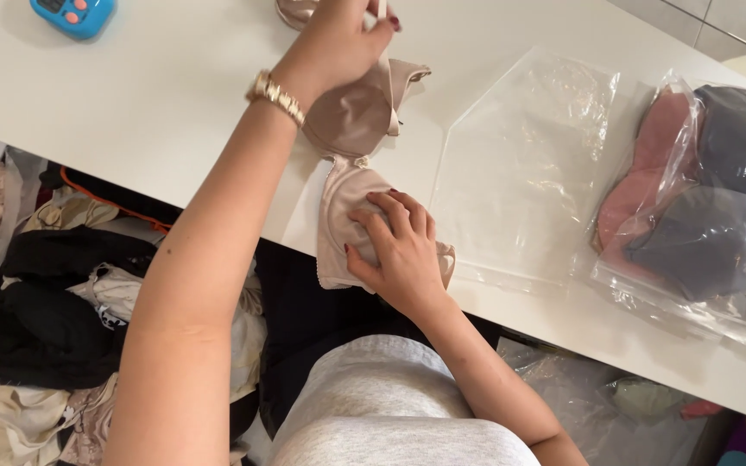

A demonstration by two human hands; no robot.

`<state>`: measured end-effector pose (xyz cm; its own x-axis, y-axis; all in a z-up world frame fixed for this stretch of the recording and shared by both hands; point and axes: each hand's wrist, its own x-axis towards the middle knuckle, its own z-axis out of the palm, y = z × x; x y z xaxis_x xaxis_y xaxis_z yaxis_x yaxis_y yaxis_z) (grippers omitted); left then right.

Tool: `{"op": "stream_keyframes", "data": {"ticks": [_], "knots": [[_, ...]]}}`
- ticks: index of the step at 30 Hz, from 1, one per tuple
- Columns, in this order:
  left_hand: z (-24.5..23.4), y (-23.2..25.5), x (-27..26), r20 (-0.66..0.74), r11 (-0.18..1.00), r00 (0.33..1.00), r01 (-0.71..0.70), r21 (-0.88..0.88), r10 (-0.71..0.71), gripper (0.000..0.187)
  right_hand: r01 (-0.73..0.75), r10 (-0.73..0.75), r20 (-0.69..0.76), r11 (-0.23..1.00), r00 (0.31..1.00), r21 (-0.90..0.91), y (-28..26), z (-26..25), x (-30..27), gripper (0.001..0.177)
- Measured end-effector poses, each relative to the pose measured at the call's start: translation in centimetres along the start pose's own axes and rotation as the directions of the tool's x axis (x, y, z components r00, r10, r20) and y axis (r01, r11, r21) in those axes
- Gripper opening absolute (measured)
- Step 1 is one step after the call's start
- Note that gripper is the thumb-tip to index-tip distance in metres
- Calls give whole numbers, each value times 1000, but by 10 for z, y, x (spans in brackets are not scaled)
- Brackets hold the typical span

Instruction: The person is folding bras and placing them into individual clear plastic zip-lock bags on a white table.

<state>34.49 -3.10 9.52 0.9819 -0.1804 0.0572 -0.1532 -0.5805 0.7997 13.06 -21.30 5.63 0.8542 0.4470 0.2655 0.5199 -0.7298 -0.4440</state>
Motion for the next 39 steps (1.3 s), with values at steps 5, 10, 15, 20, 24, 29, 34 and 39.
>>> {"op": "stream_keyframes", "data": {"ticks": [5,10,15,20,24,29,34,39], "knots": [[1,22,30,9,998,999,44,47,-44,20,19,-19,-7,1000,1000,-19,9,8,-3,39],[22,16,45,-22,991,1000,-11,137,14,12,14,-14,-19,1000,1000,-17,9,8,-3,40],[37,-12,48,-61,971,995,-67,230,83,20,6,-6,-9,1000,1000,3,8,2,-2,42],[31,-23,19,-296,929,912,-186,319,284,6,-68,43,164,986,986,153,8,-13,6,49],[9,-29,-18,-414,898,824,-235,371,386,5,-220,220,59,844,974,489,14,-20,29,73],[11,-37,-75,-426,958,867,-171,231,258,42,-433,577,215,271,788,860,16,-30,80,83],[19,-31,-107,-405,994,910,-107,-7,95,46,-367,555,386,-150,737,918,26,-1,122,66],[0,-24,-108,-296,951,947,-199,-238,124,46,-226,330,277,-184,902,957,46,8,126,42]]}}
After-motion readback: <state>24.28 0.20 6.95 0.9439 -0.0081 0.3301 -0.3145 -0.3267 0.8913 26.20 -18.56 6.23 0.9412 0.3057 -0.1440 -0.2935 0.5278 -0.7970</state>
